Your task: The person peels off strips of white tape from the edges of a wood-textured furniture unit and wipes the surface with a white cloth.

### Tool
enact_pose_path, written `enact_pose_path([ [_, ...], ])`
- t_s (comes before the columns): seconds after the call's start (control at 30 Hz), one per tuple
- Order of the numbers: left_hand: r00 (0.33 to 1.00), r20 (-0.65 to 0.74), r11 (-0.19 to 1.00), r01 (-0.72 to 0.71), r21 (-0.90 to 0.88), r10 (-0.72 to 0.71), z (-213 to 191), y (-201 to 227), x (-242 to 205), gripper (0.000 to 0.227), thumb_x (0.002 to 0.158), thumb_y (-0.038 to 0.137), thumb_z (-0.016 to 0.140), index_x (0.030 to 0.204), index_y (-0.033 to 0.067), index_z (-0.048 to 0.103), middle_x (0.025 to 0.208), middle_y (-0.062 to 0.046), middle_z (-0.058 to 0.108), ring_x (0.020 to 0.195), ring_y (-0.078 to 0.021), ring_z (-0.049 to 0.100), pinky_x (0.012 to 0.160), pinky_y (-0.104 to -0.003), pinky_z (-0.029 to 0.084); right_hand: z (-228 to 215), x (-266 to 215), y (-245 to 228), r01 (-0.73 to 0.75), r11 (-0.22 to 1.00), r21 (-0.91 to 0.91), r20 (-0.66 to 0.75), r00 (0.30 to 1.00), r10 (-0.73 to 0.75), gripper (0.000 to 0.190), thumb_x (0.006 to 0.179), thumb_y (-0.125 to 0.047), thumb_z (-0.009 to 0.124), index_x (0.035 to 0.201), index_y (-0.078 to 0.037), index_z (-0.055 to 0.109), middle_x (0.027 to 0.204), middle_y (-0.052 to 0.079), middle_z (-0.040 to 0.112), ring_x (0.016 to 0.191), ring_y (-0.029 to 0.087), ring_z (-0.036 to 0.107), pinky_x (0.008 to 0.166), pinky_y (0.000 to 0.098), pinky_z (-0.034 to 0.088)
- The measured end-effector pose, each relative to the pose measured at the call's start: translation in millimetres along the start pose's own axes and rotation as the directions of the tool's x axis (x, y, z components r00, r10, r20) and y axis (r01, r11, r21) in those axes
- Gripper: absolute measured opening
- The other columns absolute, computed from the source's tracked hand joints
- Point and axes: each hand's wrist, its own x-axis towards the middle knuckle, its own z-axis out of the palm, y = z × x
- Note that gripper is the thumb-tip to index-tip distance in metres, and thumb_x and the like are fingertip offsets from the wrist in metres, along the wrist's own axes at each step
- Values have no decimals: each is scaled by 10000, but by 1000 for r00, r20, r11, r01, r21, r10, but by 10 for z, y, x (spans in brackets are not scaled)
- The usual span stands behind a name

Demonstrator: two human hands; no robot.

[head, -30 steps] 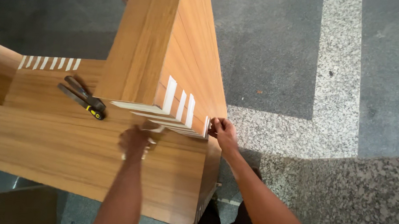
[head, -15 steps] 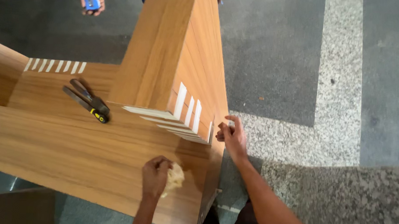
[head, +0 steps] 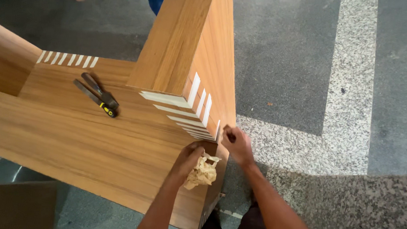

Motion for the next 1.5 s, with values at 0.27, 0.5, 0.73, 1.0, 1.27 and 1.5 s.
enact_pose_path([
  [0.27,983,86,983,167,-78,-160,27,-19,138,123,963,148,591,1030,51,625,868,-58,686,763,-191,713,646,-358,594,51,-999,9,-21,999,31,164,986,16,173,920,-141,745,851,-17,646,782,50,599,647,141,557,558,286,474],
  [0.5,986,-154,875,14,485,69,-479,17,300,313,902,256,670,1129,56,745,1045,-104,752,972,-237,688,827,-371,546,-67,-925,-276,-174,880,442,86,985,152,209,989,-197,645,1114,-50,727,851,71,729,713,123,684,657,291,603],
  [0.73,836,-519,604,324,729,178,-854,715,88,435,796,439,644,1104,155,760,1141,-125,761,1082,-351,696,928,-469,542,-5,-234,-122,-381,650,658,115,904,412,231,977,-189,632,1092,8,671,1007,51,755,883,156,746,809,323,606],
  [1.0,519,-791,796,304,524,323,-1505,372,225,418,935,433,578,1184,104,649,1100,-220,727,1009,-416,713,853,-494,553,305,264,229,-380,573,726,129,894,430,160,1015,-171,594,1047,-33,668,945,35,691,836,161,698,811,350,630],
  [1.27,733,-649,948,16,317,205,-1640,76,-916,409,993,242,444,1399,212,484,1118,-97,698,828,-174,677,607,-371,521,351,304,188,-256,771,583,53,959,278,160,1036,-121,588,1045,8,682,866,69,678,793,153,665,777,344,616],
  [1.5,831,-455,940,-217,265,320,-952,-226,-794,211,944,92,537,982,-42,695,881,-136,662,801,-180,590,715,-336,490,37,222,-255,-300,741,600,27,934,356,127,1004,-118,570,1125,-101,604,847,83,674,786,187,720,771,345,639],
])
